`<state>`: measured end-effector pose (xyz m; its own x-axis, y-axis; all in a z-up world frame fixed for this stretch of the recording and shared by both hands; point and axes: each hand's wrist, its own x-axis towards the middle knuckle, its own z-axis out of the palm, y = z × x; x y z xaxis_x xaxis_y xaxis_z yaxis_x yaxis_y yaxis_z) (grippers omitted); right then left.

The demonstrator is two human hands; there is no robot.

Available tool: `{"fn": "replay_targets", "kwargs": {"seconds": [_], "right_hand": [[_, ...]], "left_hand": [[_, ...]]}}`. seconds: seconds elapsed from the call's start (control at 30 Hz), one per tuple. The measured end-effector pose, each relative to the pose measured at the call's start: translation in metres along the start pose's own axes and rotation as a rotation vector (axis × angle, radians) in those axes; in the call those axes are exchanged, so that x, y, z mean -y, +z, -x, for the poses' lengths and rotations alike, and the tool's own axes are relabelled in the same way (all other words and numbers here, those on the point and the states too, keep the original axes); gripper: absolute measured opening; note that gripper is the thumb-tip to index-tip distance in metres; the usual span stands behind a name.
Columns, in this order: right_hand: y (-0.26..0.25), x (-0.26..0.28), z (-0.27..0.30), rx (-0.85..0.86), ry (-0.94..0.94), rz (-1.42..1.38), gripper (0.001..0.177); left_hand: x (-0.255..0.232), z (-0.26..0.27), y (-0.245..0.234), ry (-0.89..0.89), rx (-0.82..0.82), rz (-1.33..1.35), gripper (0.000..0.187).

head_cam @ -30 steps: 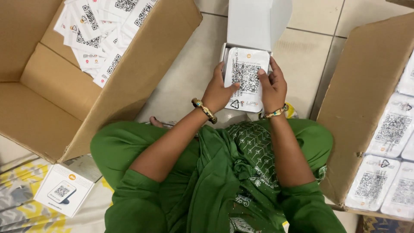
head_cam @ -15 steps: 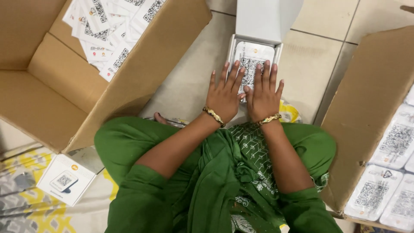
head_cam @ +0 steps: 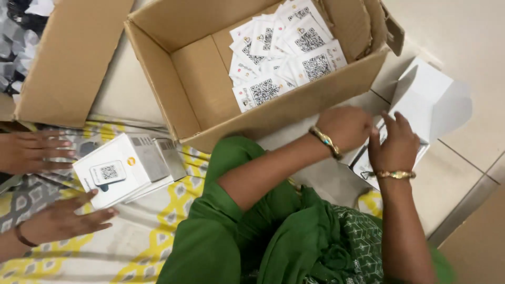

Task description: The recorder is unboxing Jio payment devices, checking them, and preparing labeling stickers.

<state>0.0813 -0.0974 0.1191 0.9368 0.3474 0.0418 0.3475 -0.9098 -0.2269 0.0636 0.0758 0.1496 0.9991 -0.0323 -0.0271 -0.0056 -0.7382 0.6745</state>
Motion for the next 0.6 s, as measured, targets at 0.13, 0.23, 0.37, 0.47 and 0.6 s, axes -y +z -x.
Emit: {"fn": "replay_targets", "kwargs": {"seconds": [0.13,0.23,0.37,0.47,0.6], "right_hand": [[-0.004,0.082,-0.117,-0.271,-0.185,-0.536,0.028],[0.064,0.107,-0.214,-0.074,-0.144,-0.924,0.031],[0.13,0.126,-0.27,0.426,0.339,-0.899,0.046],[0.177,0.101,-0.283,0.433,0.266,-0.605,0.05],[0.143,0.118,-0.26,0.414,0.303,-0.599,0.055]], "left_hand": [[0.098,-0.069,-0.095,-0.053,-0.375,0.167,0.017],[0.199,-0.124,-0.092,-0.142,-0.493,-0.001,0.016],[0.25,-0.163,-0.064,-0.315,-0.255,-0.152,0.06],[0.254,-0.173,-0.054,-0.48,-0.151,-0.189,0.086],[0.266,-0.178,-0.052,-0.667,-0.066,-0.119,0.057]]}}
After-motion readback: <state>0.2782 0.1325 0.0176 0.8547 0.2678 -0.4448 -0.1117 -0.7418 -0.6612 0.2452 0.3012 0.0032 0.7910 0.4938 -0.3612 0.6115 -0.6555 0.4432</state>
